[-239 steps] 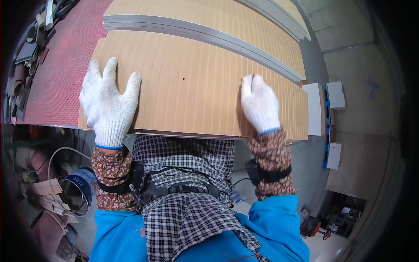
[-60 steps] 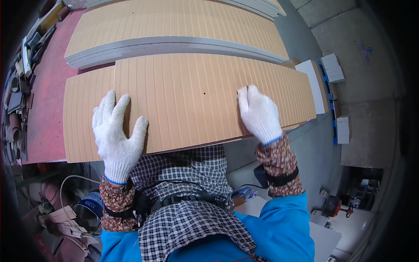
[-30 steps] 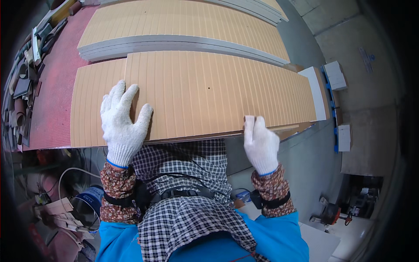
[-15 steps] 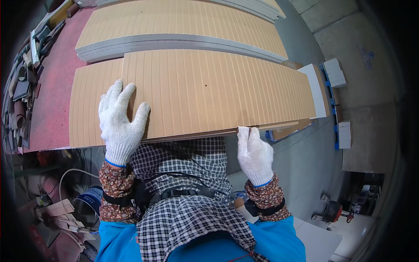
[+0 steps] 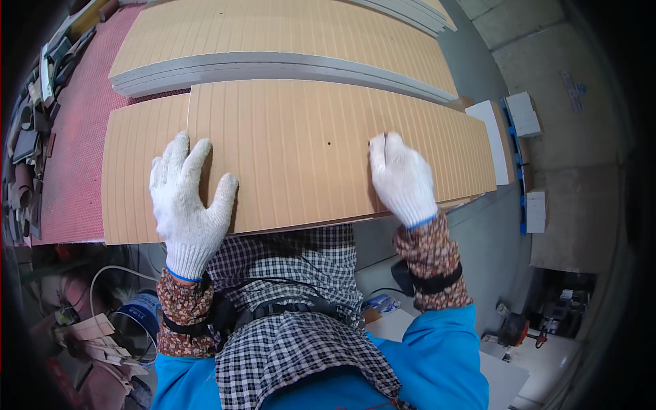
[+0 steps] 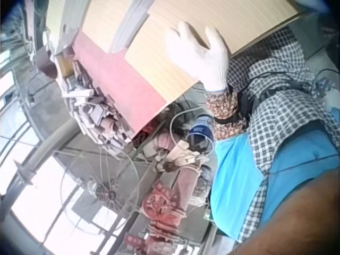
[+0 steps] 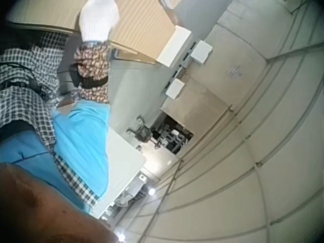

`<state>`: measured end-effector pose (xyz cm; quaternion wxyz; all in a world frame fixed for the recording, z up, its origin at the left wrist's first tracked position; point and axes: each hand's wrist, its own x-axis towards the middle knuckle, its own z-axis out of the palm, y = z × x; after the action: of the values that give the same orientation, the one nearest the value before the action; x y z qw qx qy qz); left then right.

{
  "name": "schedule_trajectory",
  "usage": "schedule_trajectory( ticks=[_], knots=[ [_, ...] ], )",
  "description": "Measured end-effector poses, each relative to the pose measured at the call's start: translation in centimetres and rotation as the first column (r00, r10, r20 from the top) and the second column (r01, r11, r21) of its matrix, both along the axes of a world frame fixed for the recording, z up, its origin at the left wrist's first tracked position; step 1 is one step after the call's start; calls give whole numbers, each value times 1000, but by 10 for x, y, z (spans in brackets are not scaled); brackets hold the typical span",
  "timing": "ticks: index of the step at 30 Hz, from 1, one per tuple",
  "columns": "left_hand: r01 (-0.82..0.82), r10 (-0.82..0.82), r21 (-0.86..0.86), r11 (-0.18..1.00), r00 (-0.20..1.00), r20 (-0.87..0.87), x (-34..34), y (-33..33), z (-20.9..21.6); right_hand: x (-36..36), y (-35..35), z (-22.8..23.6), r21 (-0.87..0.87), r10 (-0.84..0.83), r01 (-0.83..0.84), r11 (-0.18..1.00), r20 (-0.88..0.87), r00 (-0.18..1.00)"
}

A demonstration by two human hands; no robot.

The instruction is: The recorder is sanding or wiping the surfaces and edges of wooden panels in a factory workshop setting.

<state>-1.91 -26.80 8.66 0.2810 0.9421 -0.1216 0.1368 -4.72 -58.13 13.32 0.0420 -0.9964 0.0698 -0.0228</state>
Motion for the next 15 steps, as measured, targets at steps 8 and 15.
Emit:
schedule_trajectory(
  ticks=[8,15],
  knots=[
    [-4,5,-20,1000,999,35,0,3,-2,125,-26,-10,-49,7,-10,999,-59,998],
    [-15,16,-50,999,1000,25,-2,3,-2,146,-38,-9,-143,119,-137,980,-132,984]
  ],
)
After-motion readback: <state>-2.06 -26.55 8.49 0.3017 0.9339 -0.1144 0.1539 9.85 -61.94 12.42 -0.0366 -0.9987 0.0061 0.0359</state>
